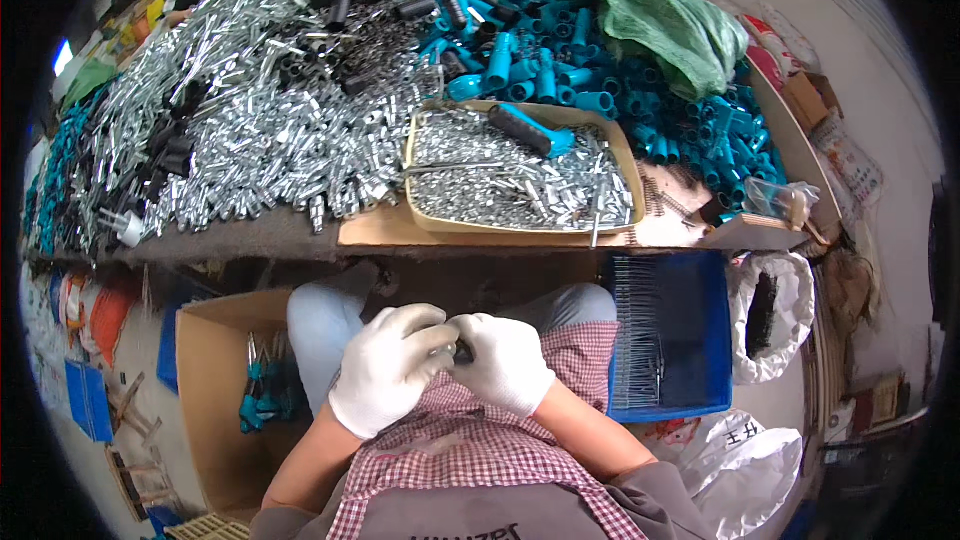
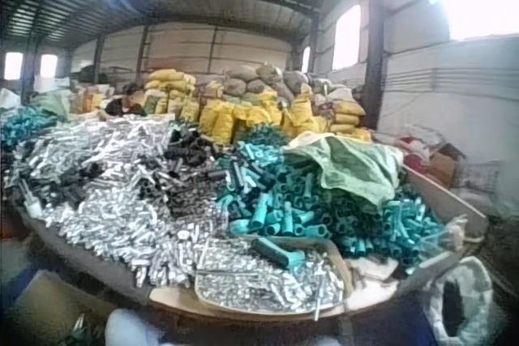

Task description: Assembling various metal and plastic hardware components at a workbench.

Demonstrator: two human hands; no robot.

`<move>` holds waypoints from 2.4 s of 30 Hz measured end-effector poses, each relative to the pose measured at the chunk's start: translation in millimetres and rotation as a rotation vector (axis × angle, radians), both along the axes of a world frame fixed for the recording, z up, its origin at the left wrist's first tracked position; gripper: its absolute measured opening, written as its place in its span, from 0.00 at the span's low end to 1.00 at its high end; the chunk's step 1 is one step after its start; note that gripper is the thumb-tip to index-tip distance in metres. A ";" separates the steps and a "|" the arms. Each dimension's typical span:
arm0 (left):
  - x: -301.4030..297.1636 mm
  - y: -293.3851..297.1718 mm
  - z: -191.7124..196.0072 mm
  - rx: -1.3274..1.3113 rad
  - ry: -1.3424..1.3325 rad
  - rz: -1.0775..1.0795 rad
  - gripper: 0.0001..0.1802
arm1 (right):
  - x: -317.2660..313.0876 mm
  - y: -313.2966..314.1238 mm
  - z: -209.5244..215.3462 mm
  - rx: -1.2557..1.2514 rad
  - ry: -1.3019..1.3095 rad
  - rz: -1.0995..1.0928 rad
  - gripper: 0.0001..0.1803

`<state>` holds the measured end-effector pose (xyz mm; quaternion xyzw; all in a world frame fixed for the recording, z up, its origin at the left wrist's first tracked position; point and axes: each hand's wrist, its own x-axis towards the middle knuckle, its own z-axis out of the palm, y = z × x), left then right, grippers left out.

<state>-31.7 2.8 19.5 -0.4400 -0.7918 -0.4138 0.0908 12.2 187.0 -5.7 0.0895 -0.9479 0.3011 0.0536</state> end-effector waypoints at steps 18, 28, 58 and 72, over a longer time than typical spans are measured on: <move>14.1 -6.5 -10.0 0.159 -0.375 0.125 0.30 | -299.9 207.4 93.7 0.580 0.346 -0.430 0.30; 11.6 -18.5 -18.2 0.281 -0.498 0.155 0.31 | -256.2 158.4 149.9 0.034 0.401 -0.214 0.20; -7.5 -20.3 -6.4 0.768 -0.713 0.326 0.38 | -77.5 69.6 78.2 -0.800 0.127 -0.254 0.18; 9.0 -7.7 -8.8 0.426 -0.687 0.222 0.28 | 15.1 36.9 -4.4 -1.324 -0.516 -0.088 0.32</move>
